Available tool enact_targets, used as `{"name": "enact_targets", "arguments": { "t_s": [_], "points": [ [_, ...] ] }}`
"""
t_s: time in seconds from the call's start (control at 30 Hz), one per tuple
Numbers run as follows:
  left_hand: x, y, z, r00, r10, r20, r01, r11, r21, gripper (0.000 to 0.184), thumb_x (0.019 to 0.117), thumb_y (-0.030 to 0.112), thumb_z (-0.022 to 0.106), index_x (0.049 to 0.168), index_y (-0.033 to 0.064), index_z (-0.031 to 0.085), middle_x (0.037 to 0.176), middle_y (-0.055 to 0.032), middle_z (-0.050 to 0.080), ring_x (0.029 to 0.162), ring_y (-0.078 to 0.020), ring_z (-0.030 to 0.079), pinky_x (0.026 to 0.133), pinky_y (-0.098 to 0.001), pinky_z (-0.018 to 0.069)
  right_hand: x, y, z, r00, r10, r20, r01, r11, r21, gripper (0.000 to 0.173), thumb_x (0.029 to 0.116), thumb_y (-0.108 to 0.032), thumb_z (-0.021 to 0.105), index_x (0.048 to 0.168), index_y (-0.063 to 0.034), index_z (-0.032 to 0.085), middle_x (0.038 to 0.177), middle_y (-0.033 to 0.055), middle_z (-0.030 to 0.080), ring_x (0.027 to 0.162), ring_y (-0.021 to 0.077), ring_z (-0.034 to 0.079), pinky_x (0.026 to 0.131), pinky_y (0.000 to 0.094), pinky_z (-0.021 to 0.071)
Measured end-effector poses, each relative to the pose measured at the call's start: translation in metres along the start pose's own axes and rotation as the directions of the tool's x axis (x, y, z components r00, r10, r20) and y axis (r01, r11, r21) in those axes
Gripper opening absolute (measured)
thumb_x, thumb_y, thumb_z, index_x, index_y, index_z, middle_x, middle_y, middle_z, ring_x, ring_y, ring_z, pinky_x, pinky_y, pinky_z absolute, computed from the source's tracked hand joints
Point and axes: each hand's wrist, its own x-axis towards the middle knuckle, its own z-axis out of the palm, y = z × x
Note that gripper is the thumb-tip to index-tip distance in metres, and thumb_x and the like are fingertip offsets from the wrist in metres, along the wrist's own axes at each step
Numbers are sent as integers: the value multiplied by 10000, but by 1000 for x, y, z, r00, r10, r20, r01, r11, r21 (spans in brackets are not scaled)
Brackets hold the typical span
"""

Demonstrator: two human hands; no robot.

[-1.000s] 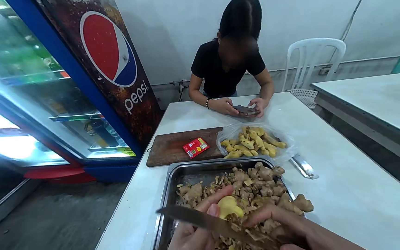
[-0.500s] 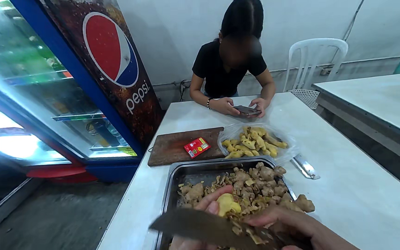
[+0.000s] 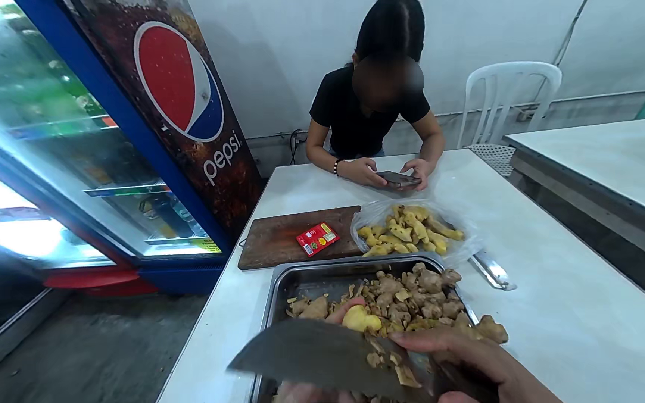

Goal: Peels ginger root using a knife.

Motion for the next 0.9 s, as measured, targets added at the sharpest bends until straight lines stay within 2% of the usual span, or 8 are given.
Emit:
{"name": "enact_targets", "arguments": {
  "t_s": [0.07, 0.13, 0.27, 0.5, 0.6, 0.7, 0.8, 0.9],
  "points": [
    [-2, 2, 11, 994, -17, -105, 19, 1000, 21, 323, 1066, 74, 403, 1321, 13, 592, 1147, -88, 718, 909, -104, 707, 853, -258, 584, -1, 4, -2, 999, 33, 22, -35, 993, 116, 441, 1041, -327, 585, 1424, -108, 575, 993, -16, 702, 686, -63, 556, 610, 135, 485],
    [-1, 3, 9, 996, -33, -78, 38, 997, 64, 343, 1076, 84, 378, 1345, 5, 577, 1149, -78, 707, 878, -79, 690, 833, -235, 576, -2, 7, -9, 994, 58, 96, -76, 977, 200, 419, 1050, -342, 565, 1431, -168, 574, 935, -75, 673, 616, -87, 490, 541, 115, 423],
    [8, 4, -2, 997, -70, 42, 60, 978, 201, 357, 1076, 176, 444, 1362, 9, 580, 1275, -64, 667, 1102, -107, 661, 943, -273, 552, 0, 7, -25, 978, 49, 202, -78, 988, 136, 412, 1029, -320, 610, 1387, -116, 621, 1221, -14, 706, 889, -60, 636, 774, 154, 538],
    [5, 12, -1, 962, -255, 99, 231, 952, 202, 330, 1070, 202, 484, 1325, 62, 641, 1189, -41, 707, 1032, -99, 685, 883, -272, 579, 8, 5, -45, 941, 46, 335, -73, 995, 69, 392, 997, -306, 667, 1358, -152, 663, 1162, -11, 730, 911, -29, 660, 782, 165, 552],
    [5, 11, -2, 962, -251, 110, 238, 964, 119, 330, 1077, 206, 469, 1332, 70, 628, 1203, -40, 703, 1041, -103, 688, 873, -274, 588, 7, 1, -38, 966, 11, 260, -1, 999, -38, 408, 989, -315, 679, 1353, -130, 670, 1175, 29, 737, 872, -23, 652, 755, 171, 537],
    [4, 7, -3, 976, -197, 88, 195, 980, 32, 339, 1077, 226, 472, 1335, 63, 620, 1227, -54, 691, 1091, -124, 676, 916, -299, 577, 4, 0, -24, 986, -41, 161, 64, 988, -144, 421, 998, -343, 660, 1364, -135, 663, 1221, 64, 732, 1014, 42, 691, 866, 255, 562],
    [4, 3, -1, 986, -136, 97, 144, 986, -79, 341, 1074, 209, 476, 1344, 36, 595, 1257, -67, 677, 1128, -127, 664, 954, -285, 559, 1, 0, -11, 993, -59, 103, 63, 997, -33, 429, 1021, -284, 630, 1374, -41, 633, 1323, 97, 682, 1188, 73, 648, 1025, 280, 527],
    [0, -1, 7, 998, -46, 47, 52, 990, -132, 304, 1033, 139, 521, 1290, 32, 645, 1221, -79, 703, 1082, -137, 687, 949, -291, 560, -1, 3, -1, 998, -40, 39, 38, 997, 63, 464, 1036, -319, 596, 1394, -24, 604, 1295, 78, 688, 1096, 21, 657, 957, 235, 543]
  ]
}}
